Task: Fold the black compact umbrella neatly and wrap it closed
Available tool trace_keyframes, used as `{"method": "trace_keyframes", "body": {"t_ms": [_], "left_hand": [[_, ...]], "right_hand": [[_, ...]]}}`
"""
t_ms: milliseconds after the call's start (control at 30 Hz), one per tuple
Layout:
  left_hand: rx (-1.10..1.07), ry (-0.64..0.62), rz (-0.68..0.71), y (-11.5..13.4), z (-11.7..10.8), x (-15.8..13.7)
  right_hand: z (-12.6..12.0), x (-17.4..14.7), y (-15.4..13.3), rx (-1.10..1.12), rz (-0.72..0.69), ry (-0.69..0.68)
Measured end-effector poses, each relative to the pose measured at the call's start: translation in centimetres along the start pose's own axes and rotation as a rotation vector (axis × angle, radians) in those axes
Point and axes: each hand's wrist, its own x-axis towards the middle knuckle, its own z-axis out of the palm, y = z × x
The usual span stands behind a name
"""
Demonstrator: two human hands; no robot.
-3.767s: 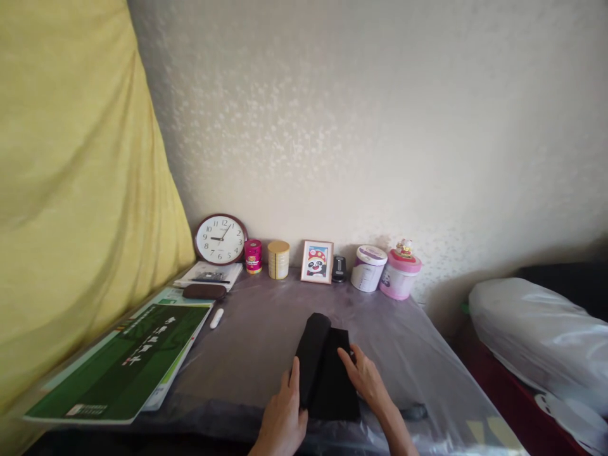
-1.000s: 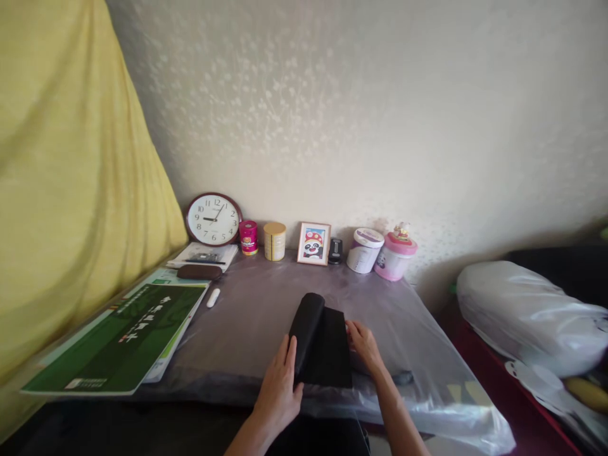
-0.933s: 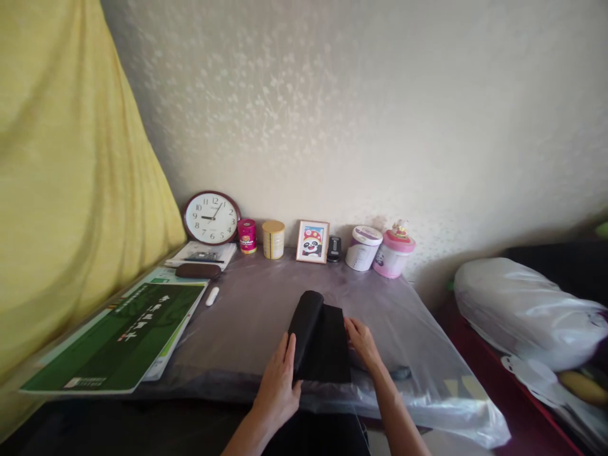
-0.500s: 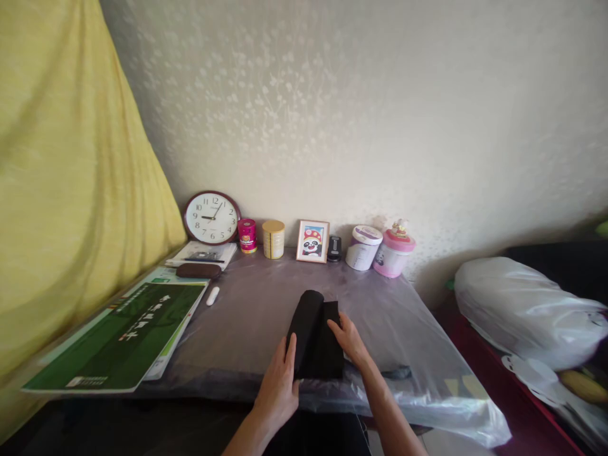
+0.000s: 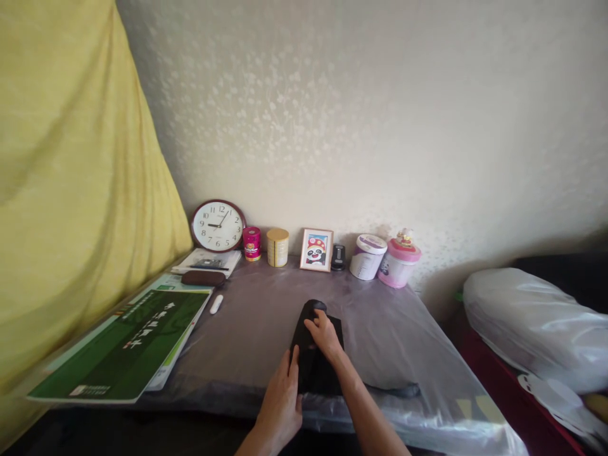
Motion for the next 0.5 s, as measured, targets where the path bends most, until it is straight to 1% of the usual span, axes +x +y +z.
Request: {"method": "trace_keyframes", "body": {"t_ms": [133,267,367,500], "left_hand": [[-0.007,0.007,-0.006,-0.4,0.6,0.1],[-0.077,0.126,0.068,-0.9,1.1,0.1],[-0.096,0.185,0.102,-0.8,0.8,-0.1],[-0.008,0.16,0.087,-0.4,0.2,-0.3]], "right_hand": [[0.6,0.0,0.0,0.074,0.018,-0.112],[0.6,-0.3,-0.2,0.105,-0.015,-0.165],[0.5,-0.8,-0.7,0.051,-0.099,-0.207],[0.3,-1.7,-1.9,-0.111,-0.227,-0.184]]}}
